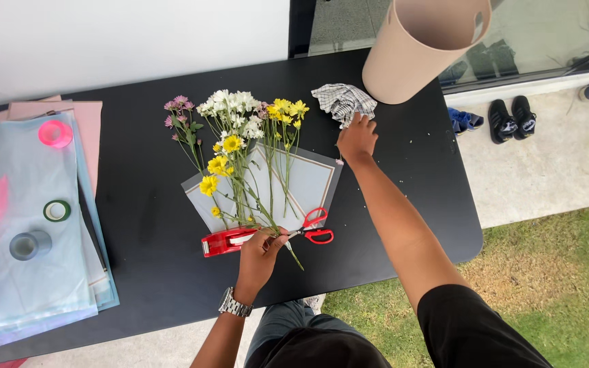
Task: The person selects flowers from a bucket, trims the stems using shears, wipes them with a cloth, and places them onto a sheet on the table.
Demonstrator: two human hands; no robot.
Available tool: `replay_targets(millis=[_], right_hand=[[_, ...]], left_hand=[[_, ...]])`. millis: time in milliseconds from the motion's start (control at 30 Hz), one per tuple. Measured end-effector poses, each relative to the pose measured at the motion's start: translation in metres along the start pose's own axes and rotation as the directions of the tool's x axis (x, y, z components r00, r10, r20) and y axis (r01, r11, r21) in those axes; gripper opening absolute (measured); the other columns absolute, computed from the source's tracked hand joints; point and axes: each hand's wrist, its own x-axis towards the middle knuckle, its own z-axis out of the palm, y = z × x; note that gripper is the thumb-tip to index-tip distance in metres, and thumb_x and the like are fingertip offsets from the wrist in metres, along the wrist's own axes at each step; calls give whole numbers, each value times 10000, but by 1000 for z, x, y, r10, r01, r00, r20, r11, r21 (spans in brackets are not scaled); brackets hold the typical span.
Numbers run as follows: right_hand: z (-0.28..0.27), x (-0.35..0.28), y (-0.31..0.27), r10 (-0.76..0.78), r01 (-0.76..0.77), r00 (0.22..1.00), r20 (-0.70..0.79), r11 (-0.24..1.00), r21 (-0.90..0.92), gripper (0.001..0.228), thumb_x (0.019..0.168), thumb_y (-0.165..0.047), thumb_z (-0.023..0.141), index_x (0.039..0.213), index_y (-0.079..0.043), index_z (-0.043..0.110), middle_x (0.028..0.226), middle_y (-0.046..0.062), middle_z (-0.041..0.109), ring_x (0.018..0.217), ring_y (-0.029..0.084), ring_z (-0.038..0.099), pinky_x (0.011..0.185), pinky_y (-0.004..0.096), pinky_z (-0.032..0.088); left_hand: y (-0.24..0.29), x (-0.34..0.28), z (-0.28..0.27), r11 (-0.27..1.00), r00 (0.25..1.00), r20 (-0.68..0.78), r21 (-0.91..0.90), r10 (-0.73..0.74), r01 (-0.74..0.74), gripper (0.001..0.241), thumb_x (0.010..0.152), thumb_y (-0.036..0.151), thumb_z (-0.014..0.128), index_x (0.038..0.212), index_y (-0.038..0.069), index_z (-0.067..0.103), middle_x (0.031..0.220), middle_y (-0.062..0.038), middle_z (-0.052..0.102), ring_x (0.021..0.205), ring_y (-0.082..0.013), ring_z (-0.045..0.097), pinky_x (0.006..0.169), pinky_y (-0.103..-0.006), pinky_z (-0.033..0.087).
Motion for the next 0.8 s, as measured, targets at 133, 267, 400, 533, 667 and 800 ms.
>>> replay_targets(millis=[133,267,400,533,667,800], right_hand=[[-8,51,-6,244,-243,970,-1,969,41,919,1053,-736,563,1702,-128,332,1657,231,363,1427,447,423,1024,628,510],[-18,75,-7,268,-317,939,217,919,234,1055,855,-790,806,1695,-309,383,1781,162,159,1543,514,305,1117,716,474],[48,109,33,185,-210,977,104,912,353,756,956,-382,803,1642,-240,519,1578,218,505,1433,505,418,987,665,566],[32,100,50,197,-130,979,-53,804,581,528,961,-313,693,1420,-55,655,1259,227,717,1091,411,699,914,567,578],[5,46,79,131,17,988,-79,419,908,311,1199,-303,638,1392,-59,648,1385,284,616,1318,564,611,856,686,532],[-45,-97,54,24,-69,996,81,-322,944,475,1038,-142,635,1504,-59,672,1449,251,721,1286,386,739,1076,567,633]], left_hand=[[-8,-6,-13,991,992,21,63,-122,120,199,1044,302,795,1141,147,874,749,-50,736,653,-152,570,633,-346,482],[-11,-5,-26,960,965,47,124,-257,250,221,1022,325,791,1137,166,892,789,41,775,622,-98,478,580,-304,353],[-15,6,-31,967,970,54,114,-236,229,215,1010,306,790,1137,153,870,1037,42,906,658,-84,599,582,-290,447],[3,28,-29,978,984,76,142,-161,149,205,1024,336,776,1109,171,864,1039,31,865,768,-137,643,670,-320,483],[41,50,-14,994,999,37,104,17,-21,181,1022,268,845,1073,94,859,936,-159,844,850,-316,782,801,-416,612],[70,63,5,988,985,94,39,144,-148,170,1038,260,827,1070,94,848,1030,-166,837,917,-342,716,848,-451,580]])
